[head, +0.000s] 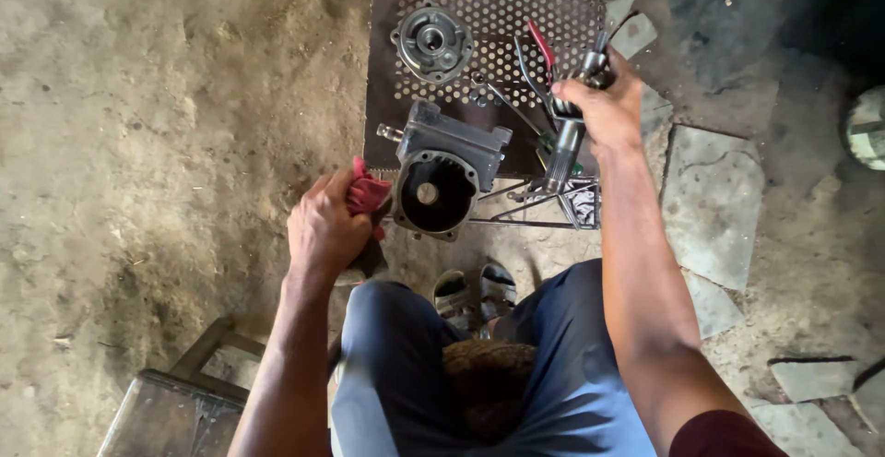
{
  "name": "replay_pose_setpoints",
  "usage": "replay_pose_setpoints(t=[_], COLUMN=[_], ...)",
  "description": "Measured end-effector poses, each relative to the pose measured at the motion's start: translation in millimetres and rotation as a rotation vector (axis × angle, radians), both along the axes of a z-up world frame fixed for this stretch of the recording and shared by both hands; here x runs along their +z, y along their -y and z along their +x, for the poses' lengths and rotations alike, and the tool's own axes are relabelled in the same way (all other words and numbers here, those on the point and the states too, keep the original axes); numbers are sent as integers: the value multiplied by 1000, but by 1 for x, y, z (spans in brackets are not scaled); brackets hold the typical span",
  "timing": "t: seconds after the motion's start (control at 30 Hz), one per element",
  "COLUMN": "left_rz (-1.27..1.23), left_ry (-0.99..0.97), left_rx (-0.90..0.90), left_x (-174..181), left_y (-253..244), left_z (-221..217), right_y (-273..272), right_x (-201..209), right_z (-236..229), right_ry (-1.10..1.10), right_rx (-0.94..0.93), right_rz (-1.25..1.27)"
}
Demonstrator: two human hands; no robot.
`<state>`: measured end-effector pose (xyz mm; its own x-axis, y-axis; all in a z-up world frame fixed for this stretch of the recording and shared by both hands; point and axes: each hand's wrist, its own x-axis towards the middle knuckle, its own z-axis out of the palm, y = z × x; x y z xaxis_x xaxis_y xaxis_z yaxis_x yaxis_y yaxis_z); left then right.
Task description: The person cleans a metal engine component with a pink cloth and then inserts a piston into the cylinder block. They manipulate the piston and cylinder block to align the parts and prepare for assembly.
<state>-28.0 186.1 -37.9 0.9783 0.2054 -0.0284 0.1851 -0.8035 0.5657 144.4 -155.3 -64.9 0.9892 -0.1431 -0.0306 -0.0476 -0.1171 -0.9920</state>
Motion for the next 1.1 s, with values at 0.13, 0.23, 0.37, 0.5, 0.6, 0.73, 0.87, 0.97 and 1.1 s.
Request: replay_pose_setpoints(t=[0.13, 0.23, 0.37, 0.5, 0.6, 0.73, 0.87, 0.97, 1.1], left_rz=[13, -9, -32, -42, -47, -48, -87, -64, -84], left_ry=[-32, -25, 30, 3, -23, -15, -17, -44, -90], left_rx=[-15, -23, -37, -27, -32, -34, -28, -26, -25], left_x=[-2, -1, 4, 3, -1, -1, 0, 3, 8], left_y=[-1, -1, -1, 0, 1, 2, 1, 5, 7], left_z=[-1, -5, -6, -3, -4, 2, 4, 7, 6], right_y=[-11, -27, -49, -66, -75, -75, -72, -73, -78], right_x=[-3, -11, -27, -19, -23, -40, -54, -55, -44], right_z=[26, 60, 92, 104, 113, 123, 128, 129, 121], right_ry=[-78, -109, 103, -230, -154, -63, -81, 62, -188], right_rx=[69, 103, 135, 237, 230, 235, 239, 215, 238], right_rz=[-170, -406, -697, -765, -843, -875, -923, -950, -915])
